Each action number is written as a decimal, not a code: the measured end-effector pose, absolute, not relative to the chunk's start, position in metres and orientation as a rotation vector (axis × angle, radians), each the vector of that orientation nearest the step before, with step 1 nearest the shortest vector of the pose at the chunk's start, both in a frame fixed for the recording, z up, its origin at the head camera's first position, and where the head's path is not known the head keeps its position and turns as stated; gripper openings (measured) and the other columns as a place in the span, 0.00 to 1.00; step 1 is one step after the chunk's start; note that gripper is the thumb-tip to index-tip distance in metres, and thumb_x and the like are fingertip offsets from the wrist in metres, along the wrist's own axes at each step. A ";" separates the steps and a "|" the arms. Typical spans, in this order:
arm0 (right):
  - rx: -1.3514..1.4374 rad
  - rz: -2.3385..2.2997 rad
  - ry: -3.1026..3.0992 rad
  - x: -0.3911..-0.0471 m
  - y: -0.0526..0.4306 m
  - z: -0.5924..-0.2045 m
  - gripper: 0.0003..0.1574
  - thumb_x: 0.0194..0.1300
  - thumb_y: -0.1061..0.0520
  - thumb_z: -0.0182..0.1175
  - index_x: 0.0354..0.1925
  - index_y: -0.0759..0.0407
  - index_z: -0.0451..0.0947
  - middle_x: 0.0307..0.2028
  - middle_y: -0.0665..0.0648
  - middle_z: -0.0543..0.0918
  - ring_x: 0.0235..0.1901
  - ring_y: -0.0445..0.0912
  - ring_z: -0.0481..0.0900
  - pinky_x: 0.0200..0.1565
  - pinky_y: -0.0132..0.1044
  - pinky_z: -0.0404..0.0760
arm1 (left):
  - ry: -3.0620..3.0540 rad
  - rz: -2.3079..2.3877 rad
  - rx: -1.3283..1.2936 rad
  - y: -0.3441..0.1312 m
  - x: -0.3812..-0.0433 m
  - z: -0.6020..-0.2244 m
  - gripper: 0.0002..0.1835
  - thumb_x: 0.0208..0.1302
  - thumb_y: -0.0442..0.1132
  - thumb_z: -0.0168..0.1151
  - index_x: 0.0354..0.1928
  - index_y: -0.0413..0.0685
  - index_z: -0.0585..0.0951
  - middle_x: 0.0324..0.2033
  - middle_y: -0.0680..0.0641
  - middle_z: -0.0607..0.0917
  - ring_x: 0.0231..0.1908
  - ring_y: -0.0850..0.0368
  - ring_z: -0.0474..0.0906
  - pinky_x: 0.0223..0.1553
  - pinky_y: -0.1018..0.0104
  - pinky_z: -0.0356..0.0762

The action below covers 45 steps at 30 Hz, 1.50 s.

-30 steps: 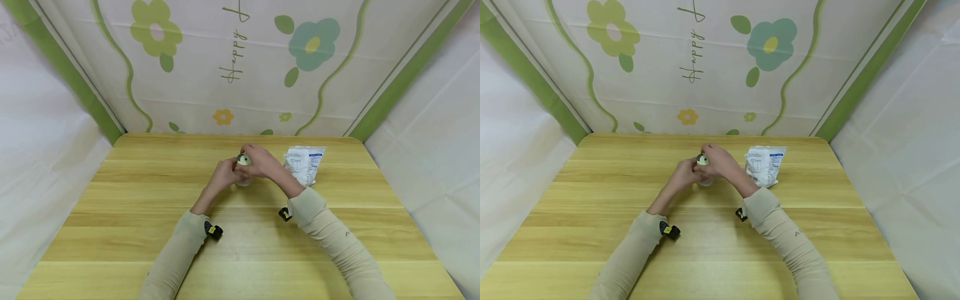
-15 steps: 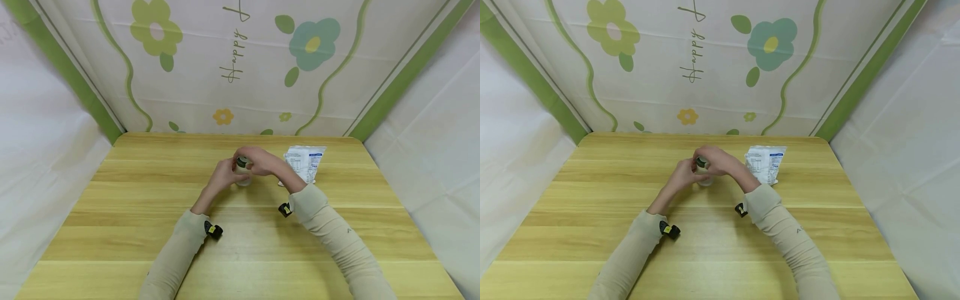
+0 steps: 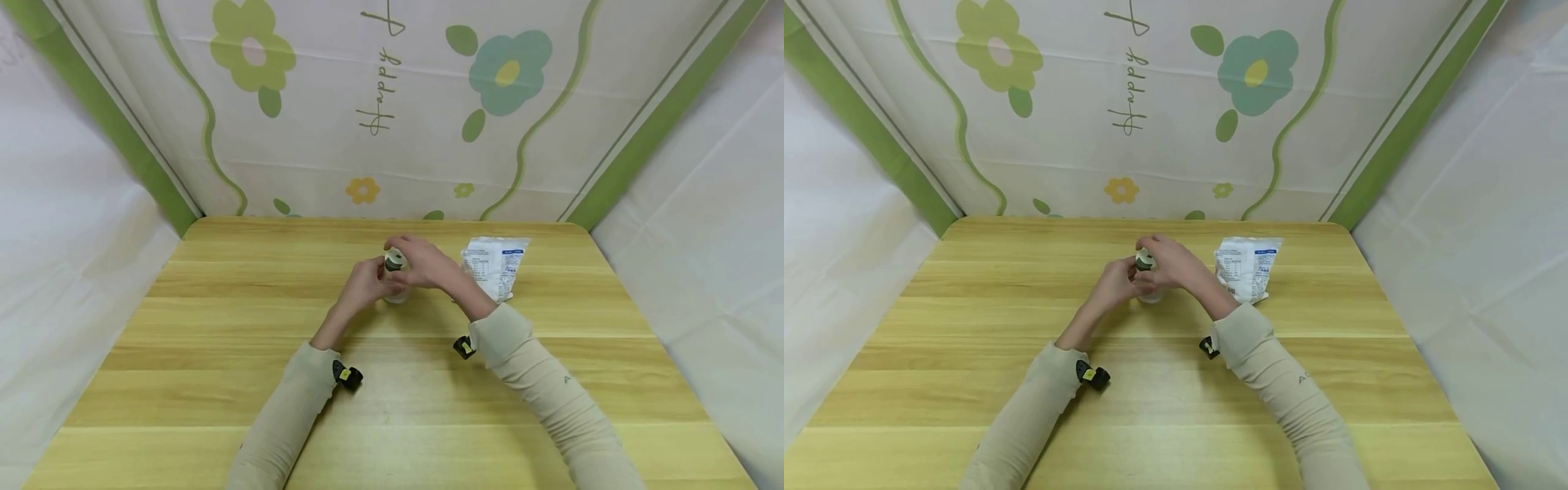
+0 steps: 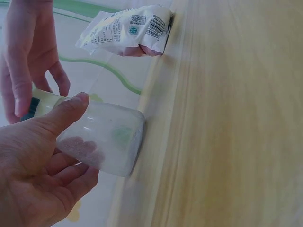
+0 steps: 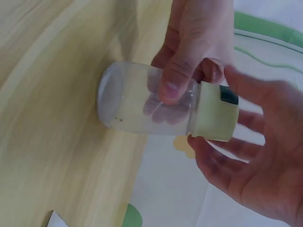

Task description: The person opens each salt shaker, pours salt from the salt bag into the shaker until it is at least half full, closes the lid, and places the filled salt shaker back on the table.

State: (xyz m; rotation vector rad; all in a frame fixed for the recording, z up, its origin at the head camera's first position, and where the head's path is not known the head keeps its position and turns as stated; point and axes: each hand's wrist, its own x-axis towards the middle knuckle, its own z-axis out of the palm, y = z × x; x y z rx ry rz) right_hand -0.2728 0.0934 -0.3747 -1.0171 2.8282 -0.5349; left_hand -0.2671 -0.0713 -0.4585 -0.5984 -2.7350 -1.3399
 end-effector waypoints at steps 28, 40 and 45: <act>-1.025 -0.447 2.874 -0.276 0.091 -0.376 0.26 0.59 0.48 0.63 0.53 0.56 0.71 0.50 0.58 0.76 0.46 0.49 0.74 0.44 0.42 0.75 | -2.735 -1.406 -0.611 -0.070 -0.268 -0.458 0.24 0.51 0.48 0.71 0.49 0.47 0.78 0.40 0.50 0.84 0.38 0.60 0.81 0.36 0.67 0.79; -1.185 -0.415 2.774 -0.274 0.093 -0.365 0.29 0.53 0.75 0.55 0.52 0.54 0.73 0.48 0.53 0.77 0.46 0.48 0.73 0.47 0.40 0.74 | -2.723 -1.415 -0.633 -0.070 -0.269 -0.458 0.27 0.50 0.49 0.71 0.51 0.46 0.76 0.44 0.47 0.84 0.45 0.55 0.81 0.43 0.62 0.79; -1.149 -0.433 2.773 -0.274 0.095 -0.365 0.30 0.54 0.75 0.55 0.53 0.53 0.72 0.49 0.53 0.76 0.48 0.48 0.73 0.47 0.40 0.75 | -2.715 -1.421 -0.633 -0.070 -0.269 -0.458 0.27 0.51 0.48 0.71 0.52 0.45 0.76 0.45 0.47 0.83 0.44 0.55 0.81 0.42 0.62 0.79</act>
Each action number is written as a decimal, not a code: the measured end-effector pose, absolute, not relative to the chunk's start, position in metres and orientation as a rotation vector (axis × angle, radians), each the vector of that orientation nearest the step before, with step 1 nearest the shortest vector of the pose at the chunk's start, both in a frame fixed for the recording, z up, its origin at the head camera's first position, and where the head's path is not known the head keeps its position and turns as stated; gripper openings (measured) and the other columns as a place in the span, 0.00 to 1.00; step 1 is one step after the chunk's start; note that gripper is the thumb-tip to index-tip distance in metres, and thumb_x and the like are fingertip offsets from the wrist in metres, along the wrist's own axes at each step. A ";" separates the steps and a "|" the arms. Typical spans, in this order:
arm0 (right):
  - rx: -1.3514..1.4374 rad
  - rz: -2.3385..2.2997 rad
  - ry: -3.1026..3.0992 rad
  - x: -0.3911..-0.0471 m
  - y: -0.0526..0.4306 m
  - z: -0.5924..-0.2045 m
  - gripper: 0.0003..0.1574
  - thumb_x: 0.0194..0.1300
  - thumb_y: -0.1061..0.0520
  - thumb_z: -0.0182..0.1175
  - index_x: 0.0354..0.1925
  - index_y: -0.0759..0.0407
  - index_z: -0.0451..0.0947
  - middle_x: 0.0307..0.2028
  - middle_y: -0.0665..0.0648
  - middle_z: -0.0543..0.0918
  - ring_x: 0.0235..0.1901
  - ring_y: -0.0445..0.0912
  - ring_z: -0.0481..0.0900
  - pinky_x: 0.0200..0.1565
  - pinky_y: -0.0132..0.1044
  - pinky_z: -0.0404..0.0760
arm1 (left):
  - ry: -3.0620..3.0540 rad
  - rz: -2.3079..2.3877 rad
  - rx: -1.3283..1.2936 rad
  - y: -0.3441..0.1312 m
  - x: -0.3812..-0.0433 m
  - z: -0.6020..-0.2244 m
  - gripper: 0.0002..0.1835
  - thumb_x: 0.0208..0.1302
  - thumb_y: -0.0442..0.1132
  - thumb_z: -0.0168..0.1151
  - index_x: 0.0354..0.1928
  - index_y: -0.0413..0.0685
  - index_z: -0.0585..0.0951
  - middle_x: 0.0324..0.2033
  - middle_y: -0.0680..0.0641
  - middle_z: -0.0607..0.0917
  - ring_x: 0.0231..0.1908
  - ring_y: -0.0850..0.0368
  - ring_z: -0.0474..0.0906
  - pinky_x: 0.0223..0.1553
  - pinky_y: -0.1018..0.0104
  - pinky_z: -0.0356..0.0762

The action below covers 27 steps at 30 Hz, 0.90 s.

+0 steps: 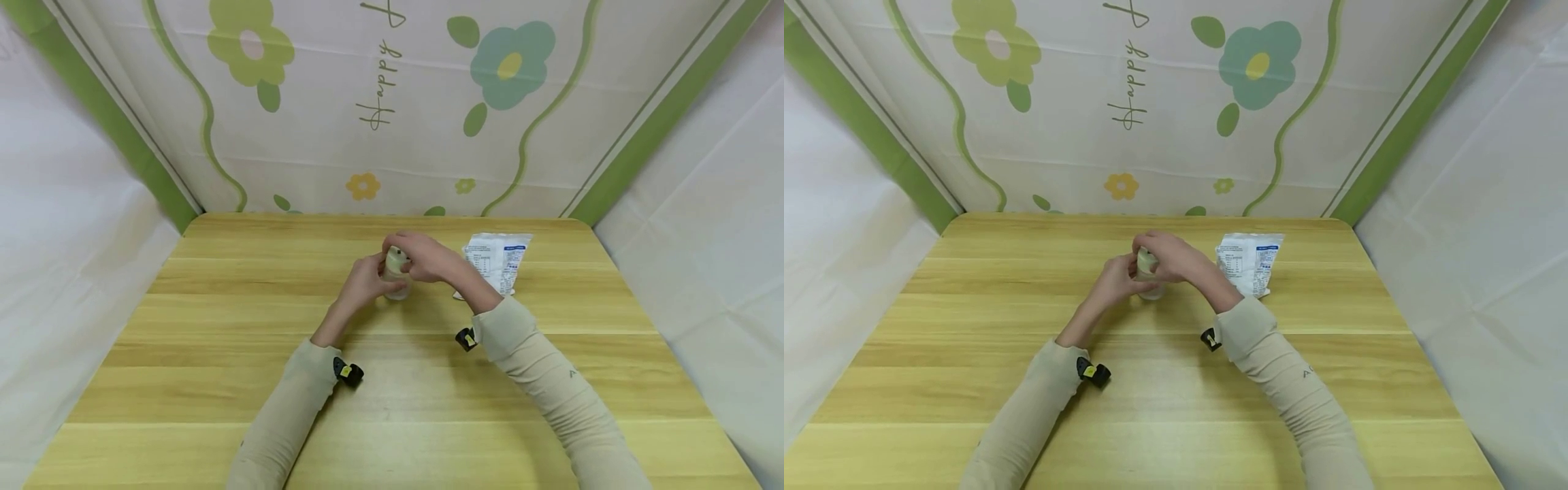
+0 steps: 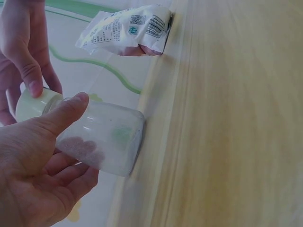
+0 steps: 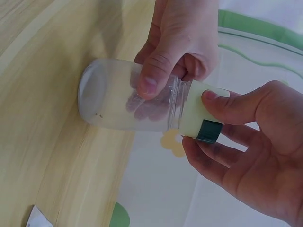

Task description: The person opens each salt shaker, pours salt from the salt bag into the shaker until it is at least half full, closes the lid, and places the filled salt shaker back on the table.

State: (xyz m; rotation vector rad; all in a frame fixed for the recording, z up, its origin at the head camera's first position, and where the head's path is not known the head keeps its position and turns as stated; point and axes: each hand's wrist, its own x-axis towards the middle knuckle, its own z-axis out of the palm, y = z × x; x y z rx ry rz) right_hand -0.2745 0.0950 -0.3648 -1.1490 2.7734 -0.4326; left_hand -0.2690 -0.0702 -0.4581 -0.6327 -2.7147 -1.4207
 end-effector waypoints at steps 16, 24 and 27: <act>-1.090 -0.668 2.811 -0.268 0.113 -0.366 0.24 0.58 0.63 0.63 0.53 0.57 0.71 0.51 0.56 0.75 0.43 0.47 0.74 0.43 0.40 0.76 | -2.742 -1.418 -0.581 -0.069 -0.270 -0.459 0.26 0.50 0.48 0.71 0.50 0.45 0.77 0.43 0.48 0.83 0.42 0.56 0.80 0.42 0.61 0.79; -1.081 -0.753 2.840 -0.260 0.128 -0.376 0.23 0.55 0.61 0.66 0.49 0.56 0.70 0.47 0.54 0.75 0.43 0.47 0.73 0.42 0.40 0.75 | -2.744 -1.392 -0.592 -0.069 -0.272 -0.460 0.29 0.50 0.49 0.71 0.52 0.43 0.77 0.44 0.44 0.83 0.43 0.54 0.80 0.44 0.60 0.79; -1.048 -0.756 2.846 -0.256 0.133 -0.379 0.23 0.55 0.61 0.66 0.48 0.55 0.70 0.47 0.54 0.75 0.42 0.47 0.73 0.41 0.39 0.75 | -2.744 -1.394 -0.593 -0.069 -0.272 -0.460 0.29 0.50 0.48 0.72 0.52 0.42 0.77 0.45 0.41 0.83 0.42 0.54 0.80 0.43 0.59 0.79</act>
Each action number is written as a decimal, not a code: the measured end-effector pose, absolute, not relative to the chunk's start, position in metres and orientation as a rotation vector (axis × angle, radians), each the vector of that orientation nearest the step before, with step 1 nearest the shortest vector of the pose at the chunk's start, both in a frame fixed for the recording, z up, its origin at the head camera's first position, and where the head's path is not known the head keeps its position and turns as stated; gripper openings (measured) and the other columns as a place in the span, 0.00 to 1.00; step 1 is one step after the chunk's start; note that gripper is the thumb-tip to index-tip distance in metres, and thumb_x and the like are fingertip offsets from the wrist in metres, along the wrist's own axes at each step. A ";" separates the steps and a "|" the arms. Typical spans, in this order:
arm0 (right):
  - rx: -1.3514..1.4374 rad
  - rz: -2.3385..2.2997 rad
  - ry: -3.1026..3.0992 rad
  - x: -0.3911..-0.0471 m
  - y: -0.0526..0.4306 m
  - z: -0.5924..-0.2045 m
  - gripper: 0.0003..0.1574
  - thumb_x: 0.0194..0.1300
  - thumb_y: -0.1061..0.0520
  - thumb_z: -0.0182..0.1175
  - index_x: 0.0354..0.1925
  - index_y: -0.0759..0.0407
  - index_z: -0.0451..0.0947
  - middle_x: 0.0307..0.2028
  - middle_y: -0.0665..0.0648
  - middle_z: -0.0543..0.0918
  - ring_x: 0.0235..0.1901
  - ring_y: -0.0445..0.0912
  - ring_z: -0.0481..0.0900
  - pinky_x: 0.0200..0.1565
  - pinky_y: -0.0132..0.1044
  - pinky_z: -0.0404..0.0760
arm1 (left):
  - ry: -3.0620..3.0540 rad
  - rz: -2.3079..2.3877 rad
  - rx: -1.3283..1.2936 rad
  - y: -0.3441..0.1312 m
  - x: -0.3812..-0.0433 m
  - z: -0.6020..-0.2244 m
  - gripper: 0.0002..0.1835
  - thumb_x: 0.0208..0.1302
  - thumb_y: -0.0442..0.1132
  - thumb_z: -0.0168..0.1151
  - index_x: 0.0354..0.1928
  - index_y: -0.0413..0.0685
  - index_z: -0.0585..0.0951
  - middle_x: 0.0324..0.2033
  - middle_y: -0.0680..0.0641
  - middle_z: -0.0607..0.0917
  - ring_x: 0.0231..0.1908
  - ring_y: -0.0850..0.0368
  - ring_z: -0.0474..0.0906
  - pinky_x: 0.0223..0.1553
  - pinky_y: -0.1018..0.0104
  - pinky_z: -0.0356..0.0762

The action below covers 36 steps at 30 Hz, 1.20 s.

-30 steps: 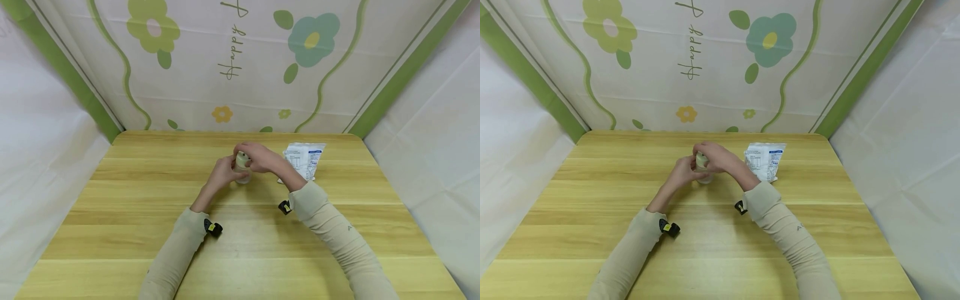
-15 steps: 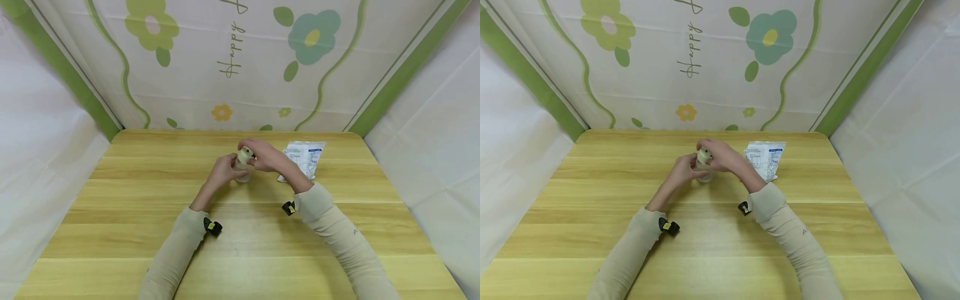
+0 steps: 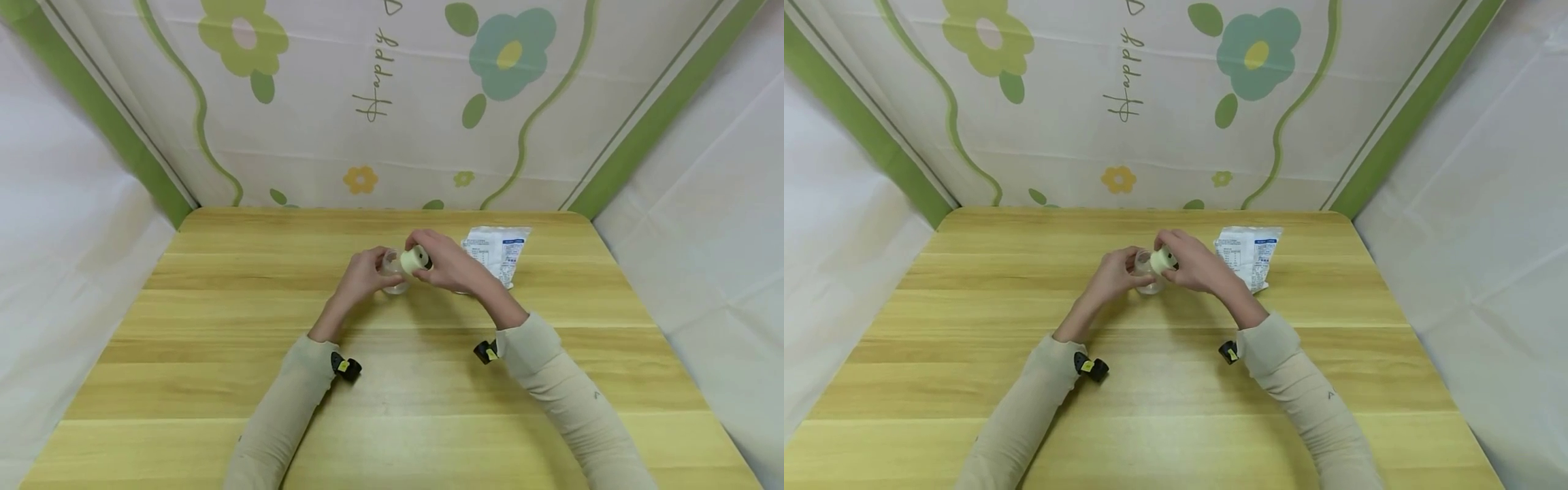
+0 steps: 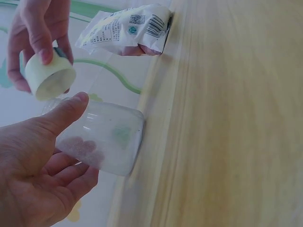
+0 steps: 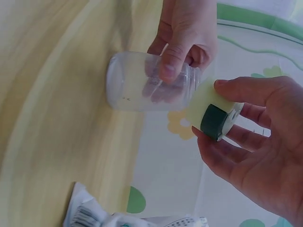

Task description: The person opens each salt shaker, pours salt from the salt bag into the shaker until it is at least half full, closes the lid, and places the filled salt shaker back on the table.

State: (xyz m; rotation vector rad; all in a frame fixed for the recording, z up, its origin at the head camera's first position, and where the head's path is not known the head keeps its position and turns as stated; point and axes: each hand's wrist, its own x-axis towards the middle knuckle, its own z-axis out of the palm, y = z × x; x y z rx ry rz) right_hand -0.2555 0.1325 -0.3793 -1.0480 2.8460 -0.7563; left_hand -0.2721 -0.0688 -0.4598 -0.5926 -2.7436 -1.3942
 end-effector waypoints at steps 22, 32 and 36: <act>-0.945 -0.635 2.843 -0.224 0.164 -0.407 0.21 0.57 0.54 0.65 0.49 0.50 0.72 0.46 0.52 0.76 0.37 0.44 0.73 0.36 0.36 0.73 | -2.747 -1.388 -0.582 -0.069 -0.274 -0.461 0.30 0.49 0.46 0.72 0.53 0.42 0.76 0.43 0.46 0.83 0.45 0.52 0.80 0.45 0.58 0.78; -0.937 -0.547 2.847 -0.209 0.179 -0.425 0.22 0.54 0.55 0.67 0.47 0.50 0.73 0.44 0.53 0.77 0.38 0.44 0.73 0.38 0.37 0.72 | -2.757 -1.396 -0.582 -0.069 -0.272 -0.460 0.31 0.49 0.47 0.72 0.55 0.41 0.75 0.44 0.45 0.83 0.47 0.51 0.80 0.47 0.57 0.78; -0.914 -0.519 2.819 -0.202 0.183 -0.431 0.21 0.55 0.54 0.67 0.47 0.50 0.73 0.44 0.52 0.76 0.39 0.43 0.72 0.39 0.36 0.73 | -2.752 -1.408 -0.577 -0.069 -0.273 -0.460 0.31 0.49 0.47 0.72 0.55 0.41 0.76 0.44 0.46 0.83 0.47 0.51 0.80 0.47 0.58 0.78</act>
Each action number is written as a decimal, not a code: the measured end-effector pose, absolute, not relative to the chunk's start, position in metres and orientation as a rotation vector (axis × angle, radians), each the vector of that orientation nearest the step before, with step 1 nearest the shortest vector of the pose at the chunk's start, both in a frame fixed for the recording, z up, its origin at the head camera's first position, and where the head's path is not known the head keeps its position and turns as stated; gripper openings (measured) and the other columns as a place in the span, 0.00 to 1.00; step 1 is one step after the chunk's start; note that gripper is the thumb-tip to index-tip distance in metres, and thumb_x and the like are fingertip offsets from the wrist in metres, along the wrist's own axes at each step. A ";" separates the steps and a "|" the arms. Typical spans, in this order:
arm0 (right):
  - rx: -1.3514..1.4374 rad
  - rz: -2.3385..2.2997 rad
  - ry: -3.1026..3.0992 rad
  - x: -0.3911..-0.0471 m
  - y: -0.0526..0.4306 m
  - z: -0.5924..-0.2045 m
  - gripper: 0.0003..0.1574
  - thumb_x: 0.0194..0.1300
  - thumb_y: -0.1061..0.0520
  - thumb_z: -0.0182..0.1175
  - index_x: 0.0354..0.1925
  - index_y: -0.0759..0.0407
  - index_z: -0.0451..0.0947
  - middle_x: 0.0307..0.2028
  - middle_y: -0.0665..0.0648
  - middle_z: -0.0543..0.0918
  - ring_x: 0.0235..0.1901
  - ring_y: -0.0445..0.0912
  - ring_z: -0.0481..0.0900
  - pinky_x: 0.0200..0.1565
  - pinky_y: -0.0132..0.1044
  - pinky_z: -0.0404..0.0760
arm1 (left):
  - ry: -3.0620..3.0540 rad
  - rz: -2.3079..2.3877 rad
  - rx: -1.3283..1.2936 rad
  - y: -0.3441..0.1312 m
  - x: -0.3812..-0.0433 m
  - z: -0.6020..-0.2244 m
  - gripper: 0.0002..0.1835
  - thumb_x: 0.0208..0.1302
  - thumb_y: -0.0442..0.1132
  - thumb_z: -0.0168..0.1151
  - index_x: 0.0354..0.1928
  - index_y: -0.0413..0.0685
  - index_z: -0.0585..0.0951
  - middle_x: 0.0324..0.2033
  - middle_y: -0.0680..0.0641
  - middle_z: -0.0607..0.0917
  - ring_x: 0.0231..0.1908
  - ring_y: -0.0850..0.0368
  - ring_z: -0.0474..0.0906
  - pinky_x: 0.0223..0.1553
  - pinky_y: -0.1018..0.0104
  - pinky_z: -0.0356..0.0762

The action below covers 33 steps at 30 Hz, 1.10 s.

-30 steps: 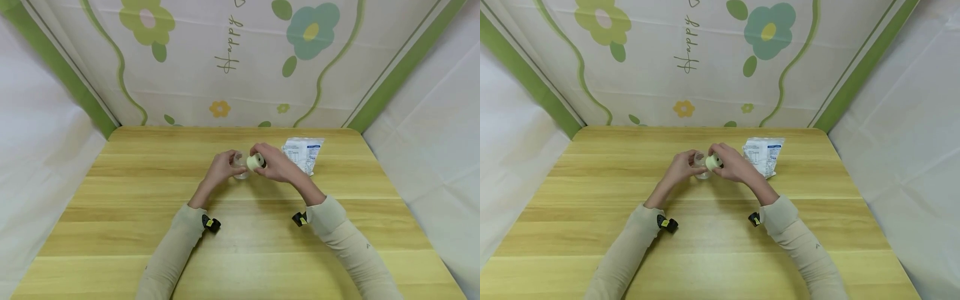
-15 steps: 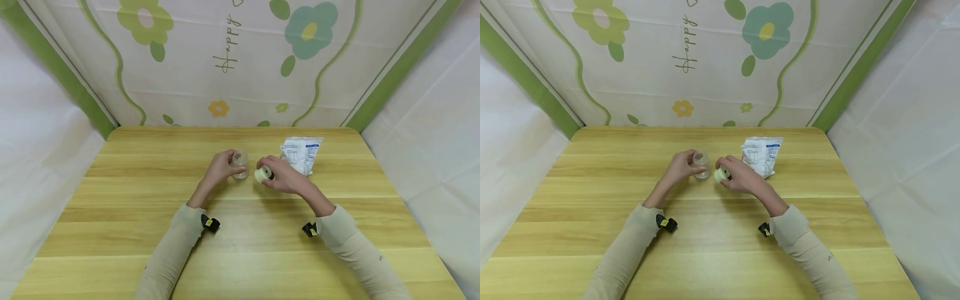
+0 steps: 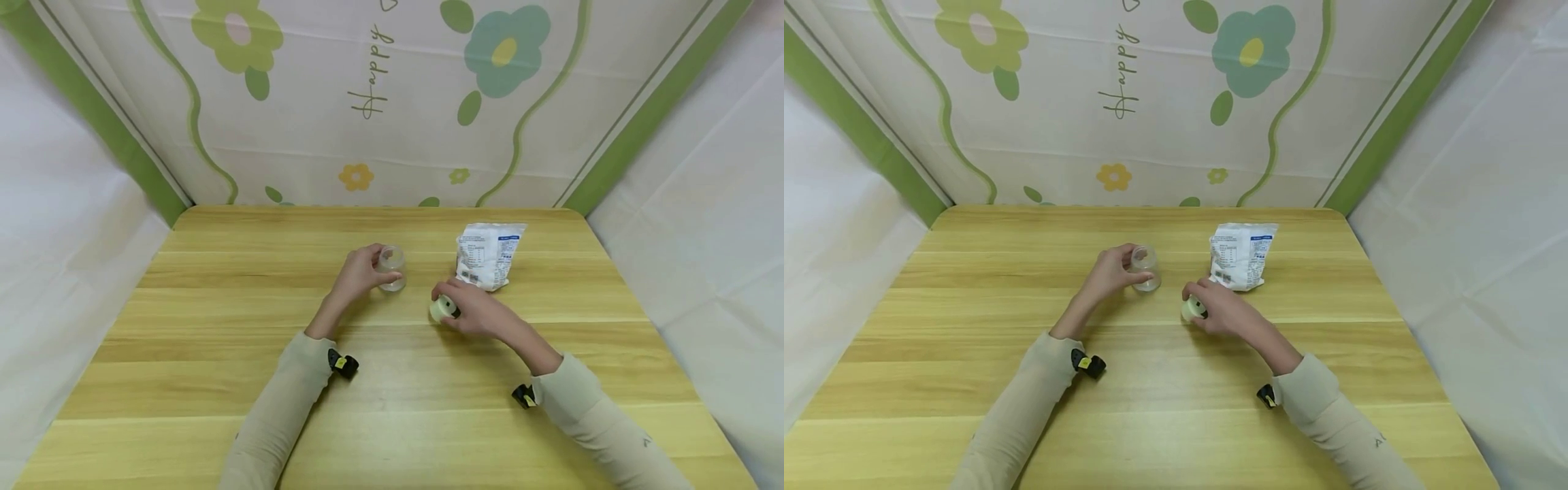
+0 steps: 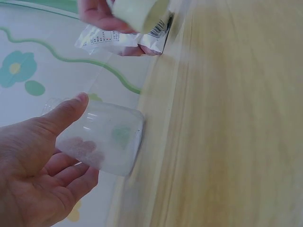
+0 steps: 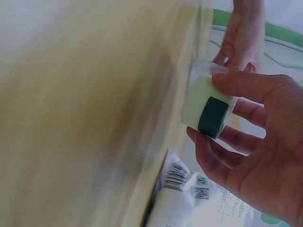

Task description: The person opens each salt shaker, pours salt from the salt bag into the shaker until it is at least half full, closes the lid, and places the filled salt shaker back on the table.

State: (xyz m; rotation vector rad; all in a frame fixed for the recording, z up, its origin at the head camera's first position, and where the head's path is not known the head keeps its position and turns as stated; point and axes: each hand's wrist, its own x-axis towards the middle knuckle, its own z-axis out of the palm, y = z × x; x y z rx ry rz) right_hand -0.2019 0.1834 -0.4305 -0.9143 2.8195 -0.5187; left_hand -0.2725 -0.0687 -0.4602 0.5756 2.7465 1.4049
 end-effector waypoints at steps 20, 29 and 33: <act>-0.978 -0.445 2.784 -0.183 0.191 -0.444 0.22 0.51 0.54 0.69 0.44 0.51 0.73 0.38 0.51 0.74 0.34 0.41 0.70 0.36 0.33 0.72 | 2.745 1.411 0.590 -0.069 -0.272 -0.463 0.32 0.49 0.48 0.72 0.55 0.42 0.76 0.44 0.45 0.83 0.47 0.51 0.80 0.47 0.59 0.78; -0.852 -0.529 2.769 -0.183 0.200 -0.439 0.38 0.50 0.47 0.71 0.57 0.54 0.68 0.51 0.55 0.74 0.46 0.45 0.73 0.47 0.41 0.75 | 2.735 1.408 0.582 -0.068 -0.272 -0.463 0.31 0.50 0.48 0.72 0.55 0.42 0.75 0.46 0.44 0.83 0.49 0.50 0.79 0.48 0.58 0.78; -0.815 -0.602 2.806 -0.188 0.210 -0.430 0.41 0.51 0.44 0.69 0.59 0.56 0.66 0.54 0.58 0.75 0.52 0.50 0.74 0.50 0.46 0.74 | 2.748 1.393 0.581 -0.068 -0.273 -0.463 0.33 0.49 0.50 0.72 0.56 0.42 0.75 0.47 0.44 0.82 0.49 0.50 0.79 0.48 0.57 0.78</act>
